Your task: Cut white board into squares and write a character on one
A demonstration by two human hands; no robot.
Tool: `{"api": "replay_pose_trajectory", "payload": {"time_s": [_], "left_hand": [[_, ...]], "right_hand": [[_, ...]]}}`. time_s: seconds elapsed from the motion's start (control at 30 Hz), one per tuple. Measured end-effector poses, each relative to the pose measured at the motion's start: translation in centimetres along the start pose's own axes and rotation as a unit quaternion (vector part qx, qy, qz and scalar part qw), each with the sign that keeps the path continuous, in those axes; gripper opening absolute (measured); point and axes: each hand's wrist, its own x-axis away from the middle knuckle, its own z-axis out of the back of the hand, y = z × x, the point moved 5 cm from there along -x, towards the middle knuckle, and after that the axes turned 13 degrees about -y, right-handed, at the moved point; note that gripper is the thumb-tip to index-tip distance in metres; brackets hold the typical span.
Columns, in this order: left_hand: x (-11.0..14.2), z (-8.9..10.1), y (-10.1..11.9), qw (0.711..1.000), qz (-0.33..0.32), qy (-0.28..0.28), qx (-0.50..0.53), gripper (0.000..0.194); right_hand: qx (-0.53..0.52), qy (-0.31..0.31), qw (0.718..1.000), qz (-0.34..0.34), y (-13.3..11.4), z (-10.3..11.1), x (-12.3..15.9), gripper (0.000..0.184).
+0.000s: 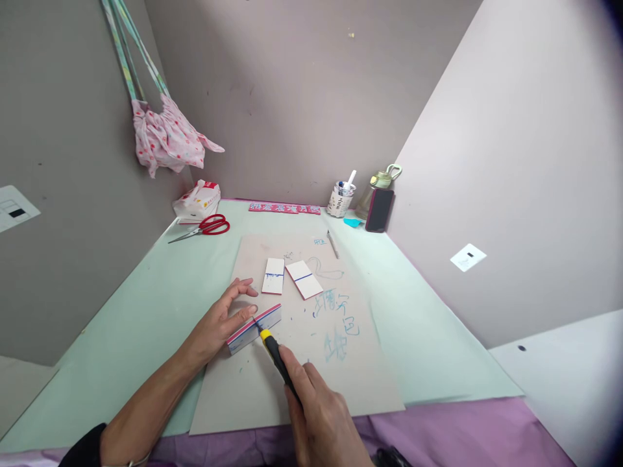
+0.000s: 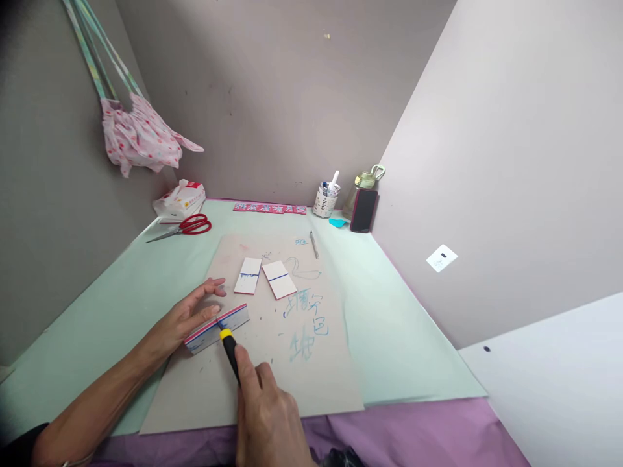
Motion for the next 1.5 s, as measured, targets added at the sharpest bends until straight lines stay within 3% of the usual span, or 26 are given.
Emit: {"api": "replay_pose_trajectory", "payload": {"time_s": [0.6, 0.93, 1.5], "left_hand": [[-0.1, 0.1, -0.3, 1.0, 0.007, 0.007, -0.003, 0.038], [0.0, 0.3, 0.4, 0.998, 0.05, -0.02, 0.021, 0.041], [-0.4, 0.2, -0.4, 1.0, 0.03, 0.011, -0.003, 0.044]], "right_hand": [[0.016, -0.012, 1.0, -0.008, -0.5, 0.5, -0.3, 0.075], [0.023, 0.02, 0.999, 0.011, -0.4, 0.4, -0.4, 0.082], [-0.034, 0.007, 0.999, 0.016, -0.4, 0.4, -0.2, 0.074]]}}
